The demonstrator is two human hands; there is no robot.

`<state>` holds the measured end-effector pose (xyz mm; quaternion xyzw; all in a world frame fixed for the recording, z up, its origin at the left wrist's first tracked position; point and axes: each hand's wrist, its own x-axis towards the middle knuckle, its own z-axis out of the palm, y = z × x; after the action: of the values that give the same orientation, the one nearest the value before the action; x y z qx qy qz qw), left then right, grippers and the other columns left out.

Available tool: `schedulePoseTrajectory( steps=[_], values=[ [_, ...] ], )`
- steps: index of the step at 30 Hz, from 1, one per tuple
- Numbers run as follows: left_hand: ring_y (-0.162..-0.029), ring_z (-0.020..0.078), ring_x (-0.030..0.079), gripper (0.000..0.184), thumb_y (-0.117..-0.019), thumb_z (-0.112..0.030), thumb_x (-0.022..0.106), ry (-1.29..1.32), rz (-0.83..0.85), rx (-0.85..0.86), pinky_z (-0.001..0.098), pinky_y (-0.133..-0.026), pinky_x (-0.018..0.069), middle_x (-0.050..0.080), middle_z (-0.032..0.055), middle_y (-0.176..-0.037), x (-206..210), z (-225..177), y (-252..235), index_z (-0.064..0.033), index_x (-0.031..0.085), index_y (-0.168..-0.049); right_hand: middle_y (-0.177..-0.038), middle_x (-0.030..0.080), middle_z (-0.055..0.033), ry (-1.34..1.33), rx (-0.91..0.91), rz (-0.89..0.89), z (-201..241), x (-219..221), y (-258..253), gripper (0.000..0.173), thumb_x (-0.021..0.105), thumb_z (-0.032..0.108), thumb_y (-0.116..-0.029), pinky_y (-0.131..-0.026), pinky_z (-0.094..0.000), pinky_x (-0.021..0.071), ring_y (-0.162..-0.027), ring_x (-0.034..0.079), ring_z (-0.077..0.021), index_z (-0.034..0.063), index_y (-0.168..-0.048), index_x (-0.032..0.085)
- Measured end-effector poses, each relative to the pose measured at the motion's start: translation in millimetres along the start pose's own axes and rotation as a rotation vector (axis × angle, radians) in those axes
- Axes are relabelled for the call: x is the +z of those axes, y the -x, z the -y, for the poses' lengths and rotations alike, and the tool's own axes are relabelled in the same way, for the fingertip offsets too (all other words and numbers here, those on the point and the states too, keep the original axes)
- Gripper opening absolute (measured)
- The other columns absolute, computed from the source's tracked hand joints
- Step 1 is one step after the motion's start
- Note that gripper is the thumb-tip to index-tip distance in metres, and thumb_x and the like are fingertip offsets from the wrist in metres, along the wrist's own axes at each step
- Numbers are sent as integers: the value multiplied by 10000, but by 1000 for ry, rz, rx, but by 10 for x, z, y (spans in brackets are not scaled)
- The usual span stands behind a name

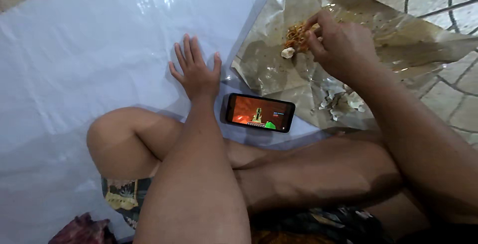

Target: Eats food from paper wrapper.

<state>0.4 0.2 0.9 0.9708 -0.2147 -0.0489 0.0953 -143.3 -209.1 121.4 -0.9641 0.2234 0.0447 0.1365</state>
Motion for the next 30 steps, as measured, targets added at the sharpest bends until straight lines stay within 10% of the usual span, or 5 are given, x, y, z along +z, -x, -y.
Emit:
schedulePoseTrajectory(
  steps=[3, 12, 25, 30],
  values=[
    [-1584, 277, 165, 725, -1012, -632, 361, 3, -14, 4, 667, -1205, 82, 268, -9, -1697, 11, 10, -3, -235, 324, -1617, -929, 690, -279, -94, -62, -16, -572, 314, -78, 293, 484, 222, -1081, -626, -710, 465, -781, 675, -528, 30, -1255, 622],
    [-1581, 271, 181, 726, -1012, -631, 376, 11, -32, 6, 668, -1204, 85, 285, -6, -1691, 21, 15, 5, -226, 336, -1613, -1084, 730, -219, -183, -218, -38, -504, 468, -77, 250, 589, 187, -1041, -789, -685, 517, -978, 709, -459, 81, -1234, 706],
    [-1583, 276, 172, 721, -1014, -634, 365, 3, -24, 7, 675, -1199, 92, 268, -11, -1697, 20, 11, 1, -235, 332, -1613, -1111, 716, -166, -501, -111, -15, -592, 407, -107, 213, 582, 140, -1035, -912, -408, 561, -986, 699, -220, 19, -1162, 702],
    [-1585, 269, 166, 723, -1012, -636, 363, -7, -17, 0, 663, -1205, 92, 266, -13, -1698, 18, 6, -10, -237, 329, -1615, -1100, 739, -190, -266, -181, 52, -507, 472, -84, 179, 615, 132, -1023, -827, -681, 526, -998, 715, -423, 70, -1130, 745]
  ],
)
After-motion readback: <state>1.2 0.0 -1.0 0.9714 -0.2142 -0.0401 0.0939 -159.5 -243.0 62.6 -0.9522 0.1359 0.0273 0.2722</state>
